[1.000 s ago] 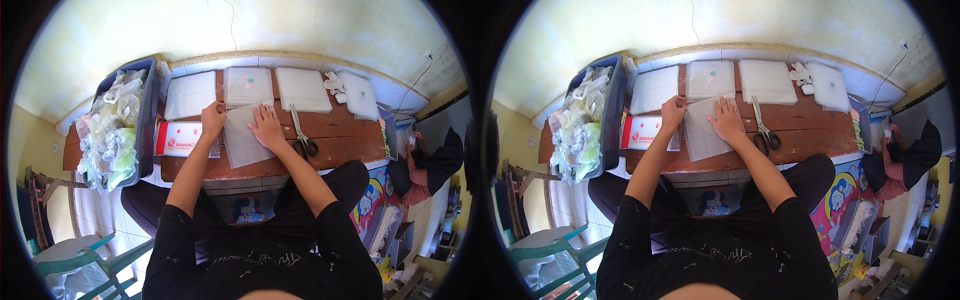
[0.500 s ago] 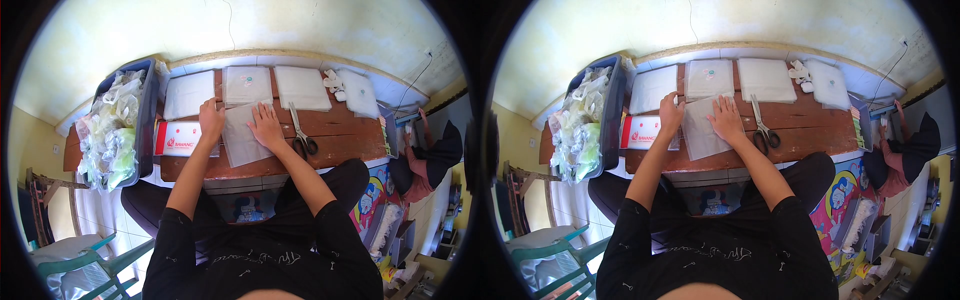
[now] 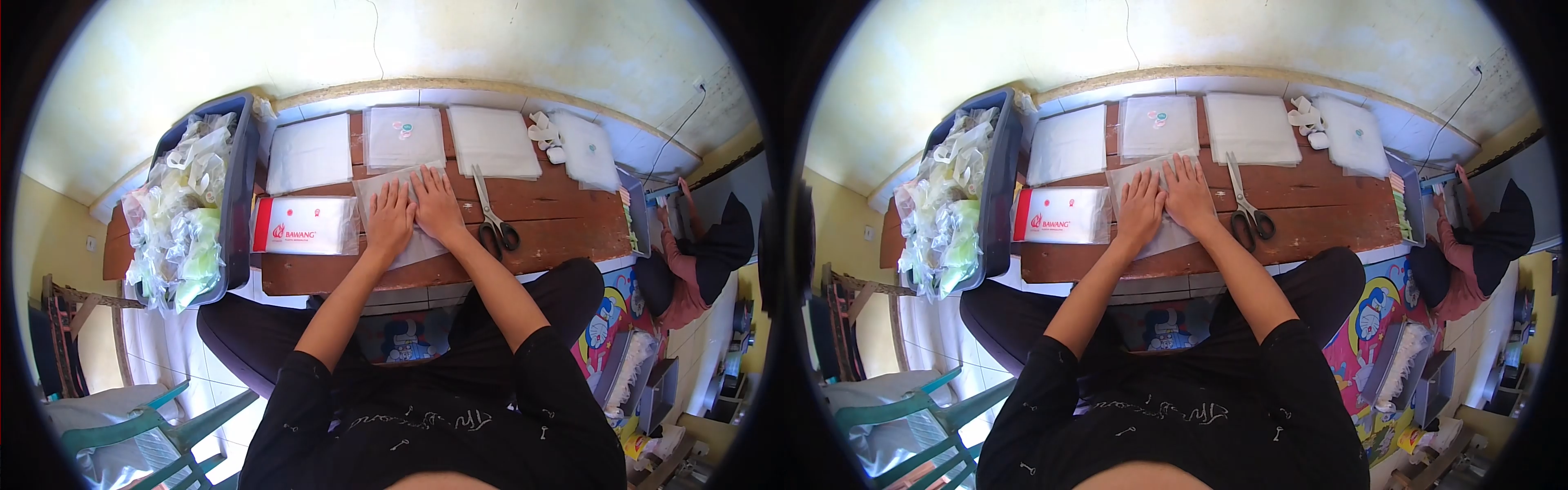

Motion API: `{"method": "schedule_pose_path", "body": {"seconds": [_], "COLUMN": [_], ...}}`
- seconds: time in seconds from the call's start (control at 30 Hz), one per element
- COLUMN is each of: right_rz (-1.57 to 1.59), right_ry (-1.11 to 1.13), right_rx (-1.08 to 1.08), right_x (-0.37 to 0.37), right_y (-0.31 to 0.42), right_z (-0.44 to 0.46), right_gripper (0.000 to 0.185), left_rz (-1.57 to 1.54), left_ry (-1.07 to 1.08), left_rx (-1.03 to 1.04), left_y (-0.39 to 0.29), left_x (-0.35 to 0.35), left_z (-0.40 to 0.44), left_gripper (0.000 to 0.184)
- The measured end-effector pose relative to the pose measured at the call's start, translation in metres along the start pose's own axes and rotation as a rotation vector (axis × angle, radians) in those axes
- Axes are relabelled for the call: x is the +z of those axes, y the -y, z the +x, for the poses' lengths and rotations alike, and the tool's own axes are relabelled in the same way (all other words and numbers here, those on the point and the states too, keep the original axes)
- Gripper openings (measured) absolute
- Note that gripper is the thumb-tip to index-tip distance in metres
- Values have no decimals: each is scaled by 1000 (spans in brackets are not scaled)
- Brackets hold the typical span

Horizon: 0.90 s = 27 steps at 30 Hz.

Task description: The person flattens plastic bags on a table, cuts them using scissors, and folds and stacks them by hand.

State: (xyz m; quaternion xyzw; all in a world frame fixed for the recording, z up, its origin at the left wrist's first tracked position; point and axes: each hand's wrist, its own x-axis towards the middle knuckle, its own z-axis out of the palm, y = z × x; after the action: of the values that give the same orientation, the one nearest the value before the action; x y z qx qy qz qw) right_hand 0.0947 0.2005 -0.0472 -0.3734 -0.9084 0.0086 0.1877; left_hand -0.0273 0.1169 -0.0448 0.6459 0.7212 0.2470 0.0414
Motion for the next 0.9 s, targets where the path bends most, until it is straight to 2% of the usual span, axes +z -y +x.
{"method": "schedule_pose_path", "body": {"seconds": [0.27, 0.63, 0.9], "right_rz": [3, -17, -67], "right_ry": [-24, -33, 60], "right_rx": [-1, -13, -26], "right_x": [0, 4, 2], "right_y": [0, -4, -13], "right_z": [0, 1, 3], "right_gripper": [55, 55, 60], "left_rz": [76, 127, 190], "left_ry": [-14, -29, -17], "left_rx": [-50, -55, -53], "left_y": [-4, -4, -6], "left_x": [2, 2, 2], "left_z": [-1, -2, -2], "left_gripper": [60, 59, 57]}}
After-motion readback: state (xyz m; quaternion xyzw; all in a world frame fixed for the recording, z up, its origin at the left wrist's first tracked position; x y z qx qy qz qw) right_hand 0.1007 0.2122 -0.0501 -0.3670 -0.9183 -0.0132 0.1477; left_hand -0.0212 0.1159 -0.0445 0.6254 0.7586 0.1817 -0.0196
